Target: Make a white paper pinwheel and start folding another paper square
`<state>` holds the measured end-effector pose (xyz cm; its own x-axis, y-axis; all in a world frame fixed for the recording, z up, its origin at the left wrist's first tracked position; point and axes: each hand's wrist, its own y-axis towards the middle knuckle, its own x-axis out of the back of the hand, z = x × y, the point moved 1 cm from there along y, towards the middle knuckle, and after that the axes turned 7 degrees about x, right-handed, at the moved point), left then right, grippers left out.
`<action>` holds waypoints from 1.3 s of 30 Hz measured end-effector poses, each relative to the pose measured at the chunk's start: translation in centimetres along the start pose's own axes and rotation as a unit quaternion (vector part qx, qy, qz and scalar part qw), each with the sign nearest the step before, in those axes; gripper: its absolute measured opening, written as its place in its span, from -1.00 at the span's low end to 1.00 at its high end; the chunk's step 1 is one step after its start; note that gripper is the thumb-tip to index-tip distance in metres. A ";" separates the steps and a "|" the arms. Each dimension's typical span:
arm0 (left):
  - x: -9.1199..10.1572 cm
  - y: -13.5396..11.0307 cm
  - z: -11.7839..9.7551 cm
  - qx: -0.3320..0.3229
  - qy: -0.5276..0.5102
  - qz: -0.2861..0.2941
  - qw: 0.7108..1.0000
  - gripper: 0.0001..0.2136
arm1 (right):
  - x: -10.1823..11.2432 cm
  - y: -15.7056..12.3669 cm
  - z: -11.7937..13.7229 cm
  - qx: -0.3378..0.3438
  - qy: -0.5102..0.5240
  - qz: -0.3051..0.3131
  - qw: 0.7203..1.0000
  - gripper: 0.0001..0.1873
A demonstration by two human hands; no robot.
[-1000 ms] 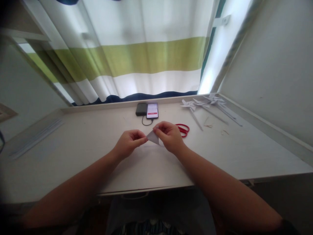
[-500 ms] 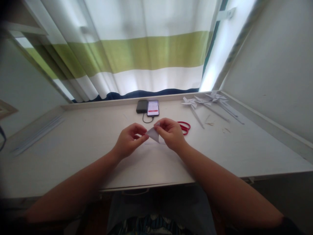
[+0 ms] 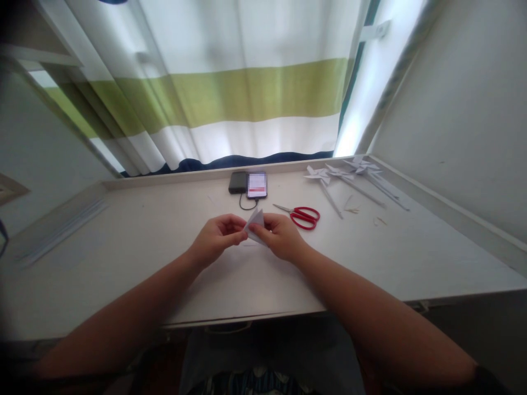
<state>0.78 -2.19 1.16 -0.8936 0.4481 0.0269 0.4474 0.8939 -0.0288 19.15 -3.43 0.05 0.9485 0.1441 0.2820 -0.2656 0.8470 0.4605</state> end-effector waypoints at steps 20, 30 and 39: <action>0.6 -0.3 -0.5 -0.005 0.130 -0.020 0.991 -0.79 | 0.0 0.0 0.7 0.036 -0.030 0.038 0.998 -0.79; 0.6 -0.2 -0.7 0.022 0.114 0.008 0.993 -0.79 | 0.1 0.0 0.8 0.029 -0.017 0.037 0.999 -0.74; 0.5 -0.5 -0.6 0.039 0.128 0.038 0.990 -0.79 | -0.1 -0.1 0.8 0.021 0.024 0.036 0.999 -0.74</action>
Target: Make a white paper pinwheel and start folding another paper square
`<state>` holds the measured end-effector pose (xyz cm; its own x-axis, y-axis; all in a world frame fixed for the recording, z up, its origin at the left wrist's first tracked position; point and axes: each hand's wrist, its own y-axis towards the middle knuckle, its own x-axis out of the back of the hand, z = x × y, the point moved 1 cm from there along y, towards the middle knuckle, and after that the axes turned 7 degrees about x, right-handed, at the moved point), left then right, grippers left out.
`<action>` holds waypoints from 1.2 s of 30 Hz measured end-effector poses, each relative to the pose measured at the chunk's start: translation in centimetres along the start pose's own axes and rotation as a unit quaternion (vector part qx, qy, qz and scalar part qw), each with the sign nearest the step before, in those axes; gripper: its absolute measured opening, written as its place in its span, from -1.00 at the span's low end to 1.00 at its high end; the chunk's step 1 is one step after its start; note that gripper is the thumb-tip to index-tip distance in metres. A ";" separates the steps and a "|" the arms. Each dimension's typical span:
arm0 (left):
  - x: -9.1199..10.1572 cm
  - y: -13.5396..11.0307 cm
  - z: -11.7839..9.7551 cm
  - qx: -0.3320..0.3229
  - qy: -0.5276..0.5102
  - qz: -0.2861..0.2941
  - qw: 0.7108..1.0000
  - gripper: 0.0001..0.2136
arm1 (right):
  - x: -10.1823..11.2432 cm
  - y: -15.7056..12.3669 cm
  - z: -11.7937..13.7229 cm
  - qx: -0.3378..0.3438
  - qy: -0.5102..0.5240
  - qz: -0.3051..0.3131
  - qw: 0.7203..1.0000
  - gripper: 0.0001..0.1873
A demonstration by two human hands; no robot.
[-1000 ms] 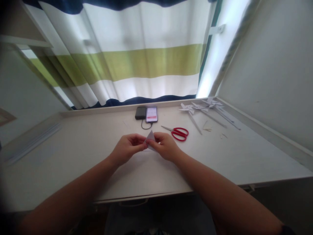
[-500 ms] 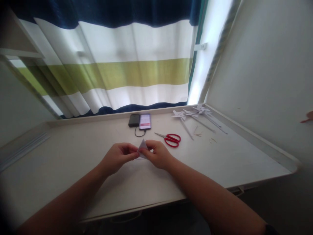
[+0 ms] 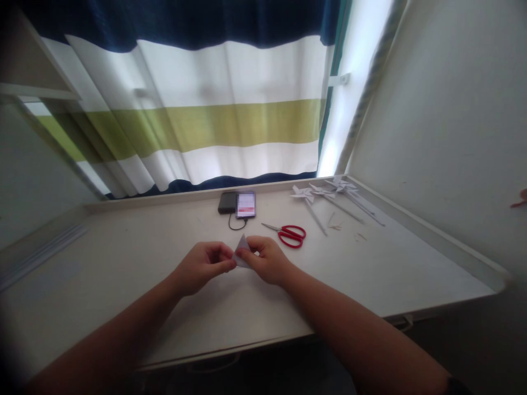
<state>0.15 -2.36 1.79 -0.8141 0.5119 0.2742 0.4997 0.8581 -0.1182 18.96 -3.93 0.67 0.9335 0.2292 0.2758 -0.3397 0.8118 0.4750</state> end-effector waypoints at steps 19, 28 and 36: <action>-0.2 -0.1 0.1 -0.144 -0.047 -0.081 0.985 -0.90 | -0.3 -0.3 0.5 0.100 -0.171 0.137 0.971 -0.75; 0.6 0.7 0.6 -0.142 -0.176 -0.137 0.964 -0.92 | 0.6 -0.1 0.9 0.080 -0.220 0.095 0.968 -0.72; 0.6 0.7 0.5 -0.129 -0.240 -0.154 0.950 -0.92 | 1.0 0.0 0.7 0.071 -0.207 0.014 0.976 -0.82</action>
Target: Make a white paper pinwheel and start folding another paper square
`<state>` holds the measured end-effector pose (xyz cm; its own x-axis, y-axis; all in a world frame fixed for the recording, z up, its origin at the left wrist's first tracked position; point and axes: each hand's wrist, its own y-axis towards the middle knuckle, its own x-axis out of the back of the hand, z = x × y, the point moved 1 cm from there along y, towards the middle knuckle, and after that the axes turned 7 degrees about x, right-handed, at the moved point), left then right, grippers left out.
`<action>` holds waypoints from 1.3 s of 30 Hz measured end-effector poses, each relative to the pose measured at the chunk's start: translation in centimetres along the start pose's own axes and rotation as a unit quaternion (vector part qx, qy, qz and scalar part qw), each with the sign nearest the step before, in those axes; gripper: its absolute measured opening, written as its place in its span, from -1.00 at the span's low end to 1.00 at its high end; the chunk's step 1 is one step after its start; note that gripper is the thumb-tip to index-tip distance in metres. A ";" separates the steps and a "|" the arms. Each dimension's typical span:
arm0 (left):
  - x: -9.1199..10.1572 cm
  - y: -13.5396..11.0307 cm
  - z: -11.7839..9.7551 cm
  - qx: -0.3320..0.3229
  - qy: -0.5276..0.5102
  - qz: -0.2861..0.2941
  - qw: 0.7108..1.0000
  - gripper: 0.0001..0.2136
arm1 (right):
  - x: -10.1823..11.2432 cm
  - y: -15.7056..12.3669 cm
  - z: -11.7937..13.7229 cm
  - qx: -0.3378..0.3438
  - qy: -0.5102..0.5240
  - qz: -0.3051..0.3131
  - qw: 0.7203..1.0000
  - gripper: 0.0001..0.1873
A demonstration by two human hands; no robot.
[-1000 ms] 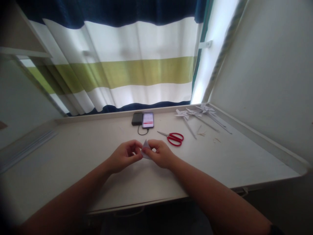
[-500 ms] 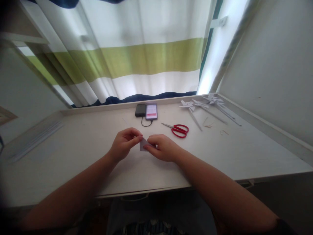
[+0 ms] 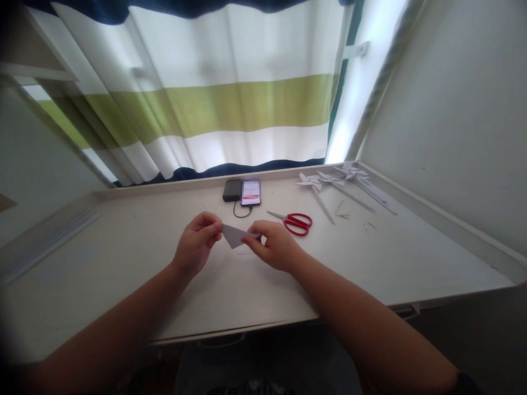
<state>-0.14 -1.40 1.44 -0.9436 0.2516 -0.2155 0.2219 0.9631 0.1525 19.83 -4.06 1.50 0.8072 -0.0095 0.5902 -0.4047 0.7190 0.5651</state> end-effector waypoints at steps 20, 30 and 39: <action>-0.6 -0.1 -0.4 0.072 -0.039 0.007 0.997 -0.87 | 0.3 0.2 -0.1 -0.093 0.096 -0.060 0.989 -0.67; -0.7 -0.3 -0.6 0.074 -0.052 0.013 0.996 -0.86 | 0.3 0.3 -0.5 -0.147 0.175 -0.101 0.968 -0.63; -0.6 -0.3 -0.3 0.101 -0.067 -0.002 0.993 -0.84 | 0.4 0.3 -0.4 -0.116 0.183 -0.096 0.971 -0.64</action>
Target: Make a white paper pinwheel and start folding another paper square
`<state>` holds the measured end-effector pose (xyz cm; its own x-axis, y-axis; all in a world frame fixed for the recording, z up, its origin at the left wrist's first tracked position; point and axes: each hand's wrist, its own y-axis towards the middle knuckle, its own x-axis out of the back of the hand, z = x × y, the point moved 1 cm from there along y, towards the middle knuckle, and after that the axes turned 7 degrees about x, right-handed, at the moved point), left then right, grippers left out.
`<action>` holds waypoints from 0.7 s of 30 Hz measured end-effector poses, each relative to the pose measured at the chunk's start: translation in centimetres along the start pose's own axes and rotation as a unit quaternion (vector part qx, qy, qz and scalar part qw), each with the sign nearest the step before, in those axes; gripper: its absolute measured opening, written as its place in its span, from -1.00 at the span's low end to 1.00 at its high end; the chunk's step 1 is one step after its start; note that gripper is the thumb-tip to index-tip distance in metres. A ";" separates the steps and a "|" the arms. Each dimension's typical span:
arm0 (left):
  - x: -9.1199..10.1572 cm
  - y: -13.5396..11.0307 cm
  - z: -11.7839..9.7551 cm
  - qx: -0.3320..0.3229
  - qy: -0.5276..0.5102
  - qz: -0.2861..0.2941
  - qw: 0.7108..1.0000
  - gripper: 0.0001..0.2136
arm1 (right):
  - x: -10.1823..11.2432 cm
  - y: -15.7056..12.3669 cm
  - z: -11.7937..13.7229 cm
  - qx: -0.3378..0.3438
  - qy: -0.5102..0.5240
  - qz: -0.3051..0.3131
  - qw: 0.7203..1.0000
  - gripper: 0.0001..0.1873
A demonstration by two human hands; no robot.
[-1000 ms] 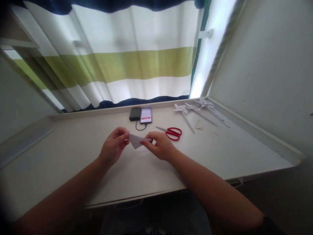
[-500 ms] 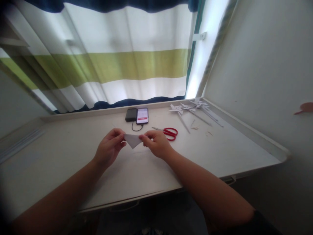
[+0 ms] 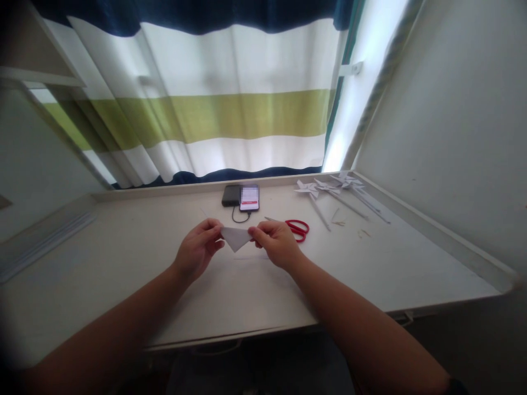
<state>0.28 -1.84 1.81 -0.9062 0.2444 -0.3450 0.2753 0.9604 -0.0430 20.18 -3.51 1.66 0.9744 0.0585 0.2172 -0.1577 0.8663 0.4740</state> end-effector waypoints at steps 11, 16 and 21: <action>0.1 0.0 0.0 0.024 -0.045 -0.039 0.998 -0.77 | 0.0 -0.1 0.0 0.039 -0.008 0.032 0.999 -0.64; 0.8 0.3 -0.3 -0.022 -0.001 -0.085 0.996 -0.75 | 0.0 -0.1 -0.2 0.033 0.009 0.021 0.999 -0.65; 0.7 0.2 0.9 0.021 0.052 0.029 0.998 -0.60 | -0.1 -0.2 -0.1 0.050 0.014 0.025 0.998 -0.65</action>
<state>-0.05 -1.60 0.71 -0.9162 0.3136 -0.2496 0.3390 0.9385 -0.0650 20.10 -3.63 1.46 0.9687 0.1150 0.2201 -0.2201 0.8082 0.5462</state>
